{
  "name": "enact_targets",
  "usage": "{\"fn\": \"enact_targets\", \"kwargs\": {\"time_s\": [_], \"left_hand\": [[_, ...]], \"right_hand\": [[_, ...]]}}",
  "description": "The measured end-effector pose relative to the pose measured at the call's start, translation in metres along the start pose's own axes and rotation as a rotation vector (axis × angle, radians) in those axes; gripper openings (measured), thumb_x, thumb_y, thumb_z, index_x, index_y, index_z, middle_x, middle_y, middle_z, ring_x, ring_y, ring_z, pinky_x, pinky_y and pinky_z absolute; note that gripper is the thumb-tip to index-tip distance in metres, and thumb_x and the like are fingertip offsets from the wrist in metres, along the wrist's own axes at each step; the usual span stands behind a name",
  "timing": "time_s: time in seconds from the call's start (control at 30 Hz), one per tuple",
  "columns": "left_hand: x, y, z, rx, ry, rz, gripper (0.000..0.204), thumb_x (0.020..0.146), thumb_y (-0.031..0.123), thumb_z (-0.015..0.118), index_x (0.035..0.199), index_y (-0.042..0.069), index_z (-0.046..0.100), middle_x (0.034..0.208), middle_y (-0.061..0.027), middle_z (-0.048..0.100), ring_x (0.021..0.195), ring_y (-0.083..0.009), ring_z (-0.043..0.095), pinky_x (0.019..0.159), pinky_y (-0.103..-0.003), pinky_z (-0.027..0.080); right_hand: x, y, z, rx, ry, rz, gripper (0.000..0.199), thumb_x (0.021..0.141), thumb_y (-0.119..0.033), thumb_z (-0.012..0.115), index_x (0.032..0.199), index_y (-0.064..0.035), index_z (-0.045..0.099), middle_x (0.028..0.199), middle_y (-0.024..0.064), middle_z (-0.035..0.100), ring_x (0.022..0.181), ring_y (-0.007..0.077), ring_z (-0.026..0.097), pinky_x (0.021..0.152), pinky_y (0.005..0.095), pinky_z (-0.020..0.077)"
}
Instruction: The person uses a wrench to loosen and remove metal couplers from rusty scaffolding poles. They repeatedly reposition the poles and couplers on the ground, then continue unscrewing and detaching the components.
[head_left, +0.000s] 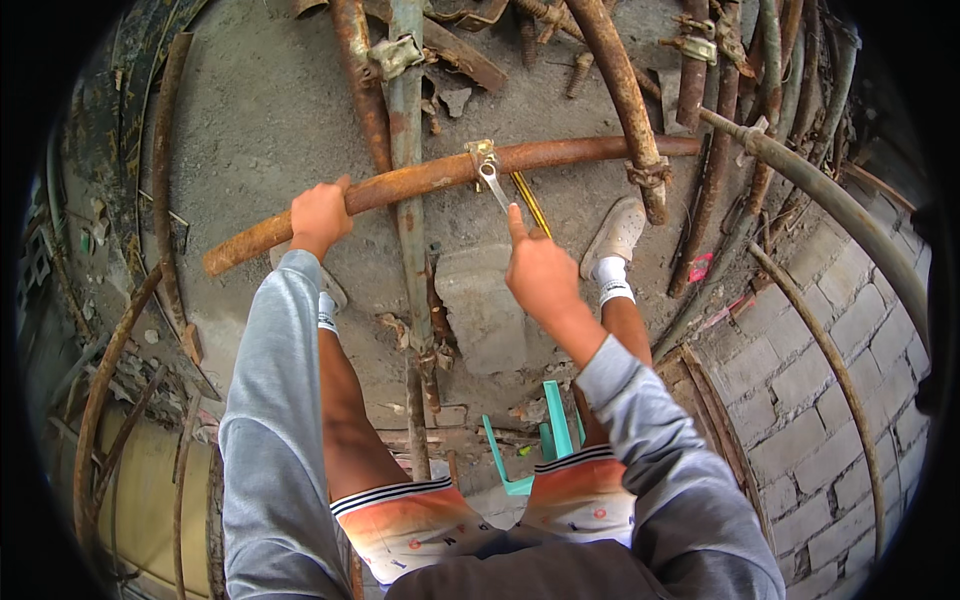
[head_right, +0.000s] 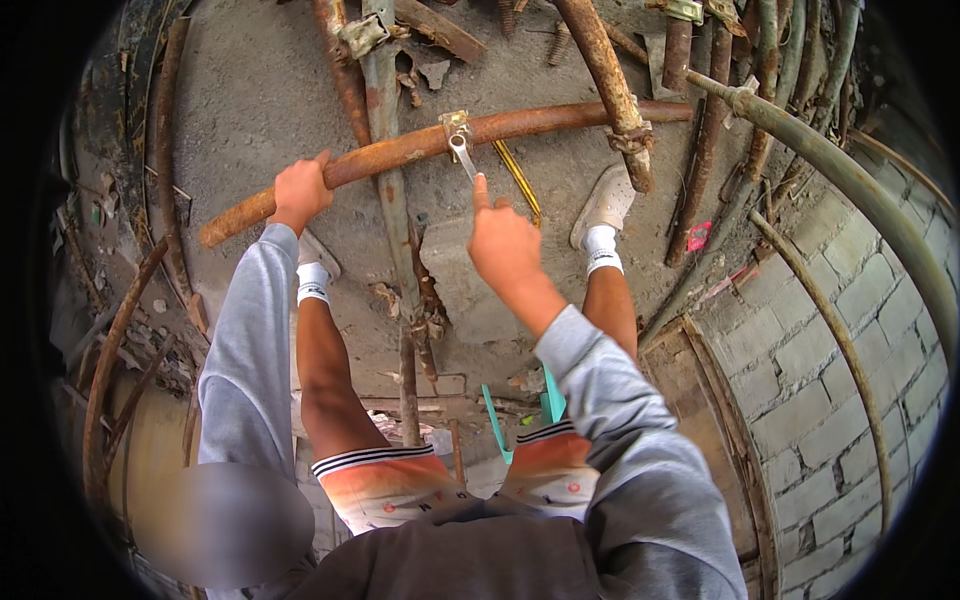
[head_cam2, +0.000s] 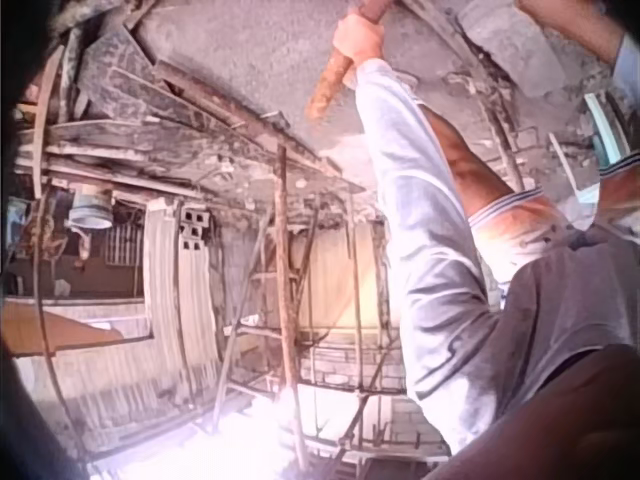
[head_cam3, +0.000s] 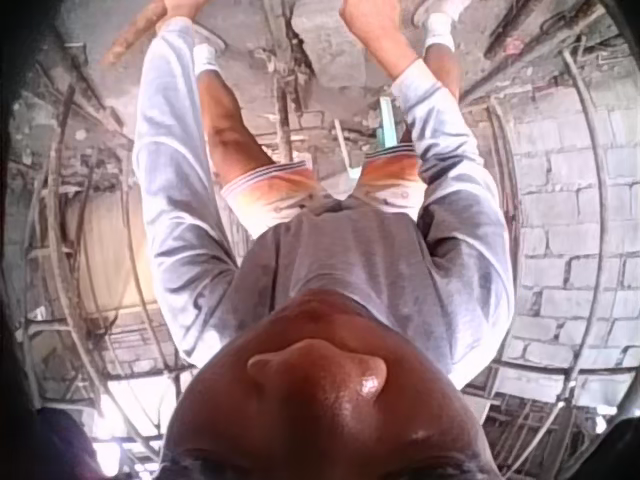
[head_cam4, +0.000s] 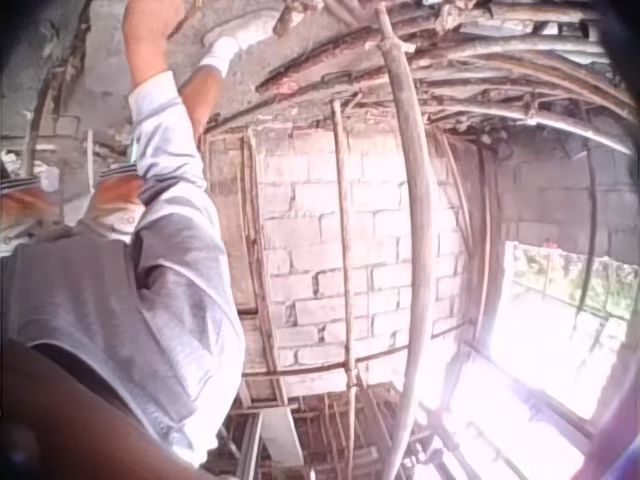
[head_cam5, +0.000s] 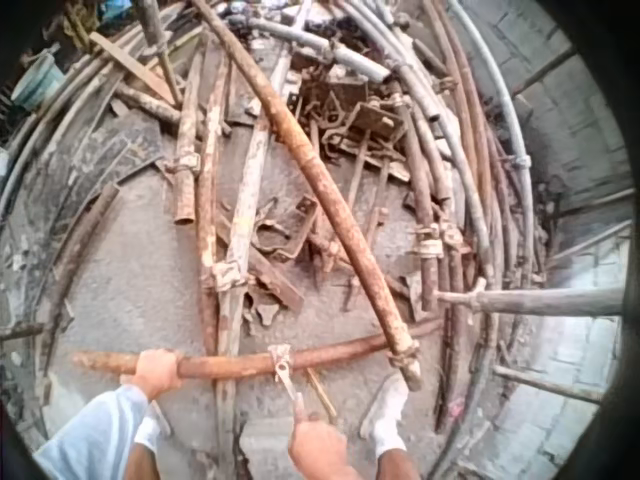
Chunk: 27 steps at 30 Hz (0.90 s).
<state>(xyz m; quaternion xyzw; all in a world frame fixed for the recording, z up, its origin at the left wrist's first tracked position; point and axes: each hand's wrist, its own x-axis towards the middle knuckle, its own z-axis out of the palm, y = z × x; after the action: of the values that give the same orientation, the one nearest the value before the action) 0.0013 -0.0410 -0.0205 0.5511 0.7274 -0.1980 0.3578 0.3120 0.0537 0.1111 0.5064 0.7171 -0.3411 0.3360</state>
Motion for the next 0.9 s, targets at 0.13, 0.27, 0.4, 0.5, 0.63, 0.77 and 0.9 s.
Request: {"fn": "enact_targets", "kwargs": {"time_s": [0.13,0.27,0.4,0.5,0.63,0.77,0.9], "left_hand": [[-0.002,0.003,-0.009,0.012,-0.036,0.002,0.037,0.079,0.013,0.072,0.115,0.017,0.066,0.098,-0.0156,0.074,0.094,-0.0379,0.072,0.080,-0.049,0.058],[0.001,0.001,-0.012,-0.015,-0.060,0.022,0.037,0.078,0.013,0.071,0.115,0.016,0.067,0.098,-0.0177,0.074,0.095,-0.0389,0.072,0.082,-0.050,0.058],[0.001,0.001,-0.012,-0.019,-0.046,0.037,0.034,0.080,0.013,0.072,0.114,0.015,0.068,0.101,-0.0155,0.075,0.097,-0.0364,0.073,0.083,-0.048,0.059],[0.002,0.000,-0.013,-0.029,-0.075,0.034,0.032,0.081,0.013,0.071,0.113,0.015,0.068,0.102,-0.0156,0.075,0.098,-0.0365,0.073,0.083,-0.048,0.059],[0.001,0.001,-0.015,-0.040,-0.069,0.036,0.034,0.080,0.013,0.072,0.114,0.015,0.068,0.103,-0.0152,0.075,0.098,-0.0361,0.073,0.084,-0.047,0.059],[-0.002,-0.001,-0.016,-0.030,-0.108,0.047,0.041,0.079,0.013,0.072,0.120,0.018,0.068,0.104,-0.0150,0.075,0.100,-0.0359,0.072,0.085,-0.047,0.059],[-0.004,0.000,-0.013,-0.031,-0.109,0.052,0.048,0.078,0.014,0.072,0.126,0.021,0.067,0.106,-0.0159,0.075,0.101,-0.0369,0.072,0.086,-0.047,0.058]], "right_hand": [[-0.005,-0.038,0.012,0.091,0.038,0.191,0.071,0.088,-0.007,0.062,0.156,-0.0066,0.041,0.103,0.0221,0.069,0.085,0.0380,0.073,0.073,0.0479,0.0592],[-0.012,-0.052,0.024,0.128,0.105,0.266,0.068,0.090,-0.008,0.060,0.155,-0.0077,0.042,0.098,0.0224,0.070,0.085,0.0404,0.072,0.073,0.0503,0.0585],[-0.002,-0.043,0.028,0.095,0.193,0.259,0.063,0.092,-0.009,0.055,0.154,-0.0100,0.044,0.089,0.0255,0.072,0.080,0.0447,0.071,0.072,0.0557,0.0571],[-0.003,-0.040,0.028,0.098,0.121,0.256,0.063,0.092,-0.009,0.055,0.154,-0.0099,0.043,0.088,0.0272,0.071,0.081,0.0453,0.071,0.074,0.0564,0.0569],[0.007,-0.037,0.039,0.061,0.015,0.262,0.071,0.091,-0.007,0.055,0.159,-0.0128,0.034,0.092,0.0239,0.073,0.086,0.0406,0.073,0.076,0.0538,0.0577],[0.011,0.005,0.059,0.023,0.027,0.134,0.077,0.092,-0.007,0.055,0.162,-0.0190,0.027,0.089,0.0250,0.072,0.080,0.0428,0.072,0.074,0.0550,0.0572],[0.011,0.031,0.066,0.006,0.009,0.026,0.080,0.092,-0.007,0.055,0.163,-0.0246,0.023,0.085,0.0246,0.071,0.075,0.0438,0.071,0.072,0.0558,0.0568]]}}
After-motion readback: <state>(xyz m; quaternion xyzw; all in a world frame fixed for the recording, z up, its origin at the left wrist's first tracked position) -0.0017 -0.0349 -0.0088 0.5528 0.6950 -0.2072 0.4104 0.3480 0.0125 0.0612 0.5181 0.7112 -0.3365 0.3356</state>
